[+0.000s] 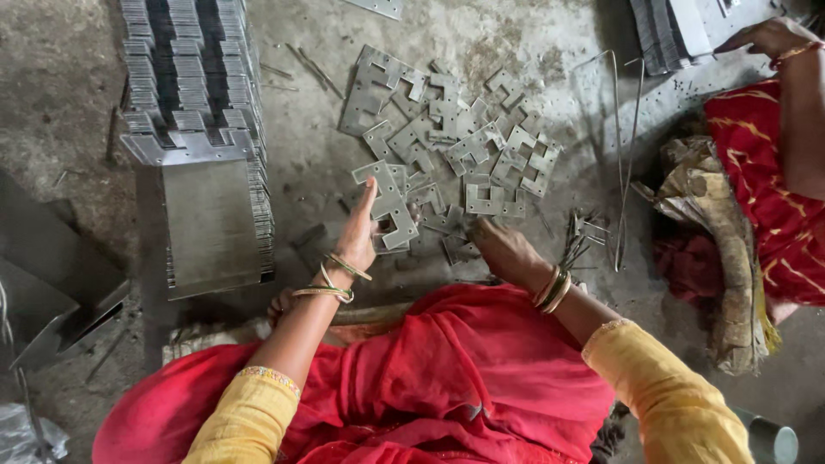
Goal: The person sits on the floor and assembles small metal brackets by inserting thin metal rods into pre-drilled holes. They pick up brackets and rods from a pile, align them, and stack the assembled units into a growing stack on the left.
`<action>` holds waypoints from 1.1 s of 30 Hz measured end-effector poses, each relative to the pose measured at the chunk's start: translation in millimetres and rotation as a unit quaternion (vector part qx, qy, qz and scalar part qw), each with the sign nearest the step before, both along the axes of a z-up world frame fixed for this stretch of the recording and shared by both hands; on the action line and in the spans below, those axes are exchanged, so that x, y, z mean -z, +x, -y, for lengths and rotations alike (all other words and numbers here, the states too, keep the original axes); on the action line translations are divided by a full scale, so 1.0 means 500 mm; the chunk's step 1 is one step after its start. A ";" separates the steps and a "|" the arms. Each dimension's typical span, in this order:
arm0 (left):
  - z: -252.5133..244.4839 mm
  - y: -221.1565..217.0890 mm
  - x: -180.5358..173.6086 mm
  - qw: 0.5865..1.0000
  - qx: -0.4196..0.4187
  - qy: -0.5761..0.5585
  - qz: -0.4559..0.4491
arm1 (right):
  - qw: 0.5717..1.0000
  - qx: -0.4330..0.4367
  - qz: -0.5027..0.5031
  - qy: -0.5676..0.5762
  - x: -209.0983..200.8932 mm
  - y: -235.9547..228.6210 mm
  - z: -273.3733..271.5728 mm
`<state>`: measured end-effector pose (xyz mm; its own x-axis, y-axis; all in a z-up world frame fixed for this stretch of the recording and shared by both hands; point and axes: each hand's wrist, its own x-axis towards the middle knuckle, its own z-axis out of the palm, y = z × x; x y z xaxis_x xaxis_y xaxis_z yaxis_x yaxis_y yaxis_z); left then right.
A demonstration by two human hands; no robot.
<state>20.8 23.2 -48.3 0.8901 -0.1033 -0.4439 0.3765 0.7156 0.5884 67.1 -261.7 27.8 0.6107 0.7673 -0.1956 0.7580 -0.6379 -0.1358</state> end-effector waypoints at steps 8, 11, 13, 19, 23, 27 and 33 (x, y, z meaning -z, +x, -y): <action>-0.015 0.005 -0.082 0.996 0.010 -0.062 0.061 | 0.998 -0.042 -0.020 -0.034 0.042 0.006 0.019; -0.017 0.011 -0.069 0.999 0.006 -0.024 -0.028 | 0.998 -0.038 -0.032 -0.045 0.026 -0.003 0.017; -0.016 0.010 -0.057 0.999 0.008 -0.035 -0.006 | 0.998 -0.048 0.006 -0.045 0.016 -0.002 0.019; -0.011 0.007 -0.047 0.997 0.041 -0.058 0.023 | 0.995 -0.043 -0.008 -0.086 0.002 0.012 0.022; -0.013 0.004 -0.046 0.995 0.048 -0.079 -0.022 | 0.993 -0.020 -0.026 -0.116 0.005 0.011 0.017; -0.011 0.008 -0.045 0.998 0.049 -0.041 -0.020 | 0.996 -0.054 -0.018 -0.062 0.010 0.012 0.029; -0.012 0.006 -0.033 0.996 0.056 -0.068 -0.024 | 0.990 -0.030 -0.053 -0.129 0.029 0.019 0.034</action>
<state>23.6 29.1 -31.8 0.8476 -0.2625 -0.4612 0.4836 0.7400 0.4675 76.7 -278.5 13.4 0.5316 0.7178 -0.4497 0.7854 -0.6165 -0.0555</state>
